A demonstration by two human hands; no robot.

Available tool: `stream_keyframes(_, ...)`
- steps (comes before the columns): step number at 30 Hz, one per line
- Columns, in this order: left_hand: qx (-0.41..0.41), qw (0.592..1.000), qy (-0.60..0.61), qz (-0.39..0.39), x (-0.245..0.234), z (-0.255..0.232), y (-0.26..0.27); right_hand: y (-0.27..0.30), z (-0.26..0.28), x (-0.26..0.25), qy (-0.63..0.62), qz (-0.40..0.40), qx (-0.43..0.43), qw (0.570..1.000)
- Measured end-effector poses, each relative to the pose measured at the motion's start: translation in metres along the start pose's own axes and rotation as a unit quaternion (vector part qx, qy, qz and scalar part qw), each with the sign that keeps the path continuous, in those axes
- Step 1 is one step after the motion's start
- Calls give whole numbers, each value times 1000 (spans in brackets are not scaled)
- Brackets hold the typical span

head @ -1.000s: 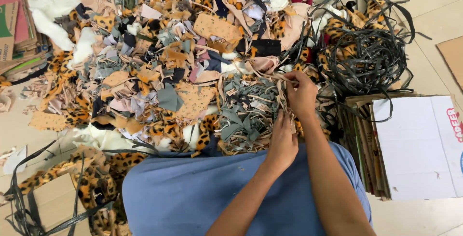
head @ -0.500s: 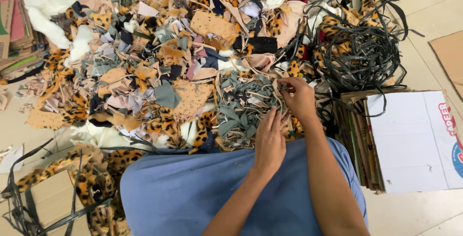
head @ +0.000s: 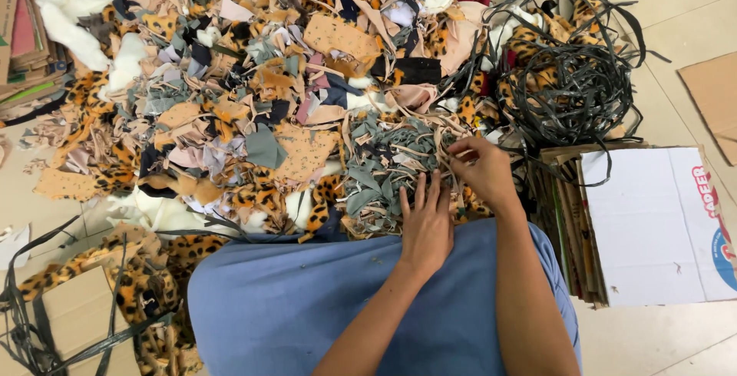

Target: Sorting through a pile of fabric scraps and trimming selected pieces with scissors

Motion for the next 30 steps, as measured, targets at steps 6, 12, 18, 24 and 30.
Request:
stream_keyframes(6,4,1000,5,0,-4,-2,-4,-33,-31,11,7,-136,-5,991)
stream_keyframes(12,34,999,1,1,3,-1,-10,-41,-34,34,7,-153,-48,987)
stream_keyframes(18,31,999,15,18,14,5,-11,-42,-32,45,-22,-132,-88,987)
stream_keyframes(24,4,1000,15,-10,-18,8,4,-13,-9,-3,4,-123,-27,992)
stream_keyframes(30,-33,992,-8,-119,-1,38,33,29,-22,-2,35,-3,28,999)
Point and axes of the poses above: each hand's wrist, its own y-axis away from the middle knuckle, its own x-axis out of the palm, z = x × y, the point moved 3 cm from there along -y, towards the middle knuckle, and after that the axes turned 8 degrees about -z, right-handed, at the moved point
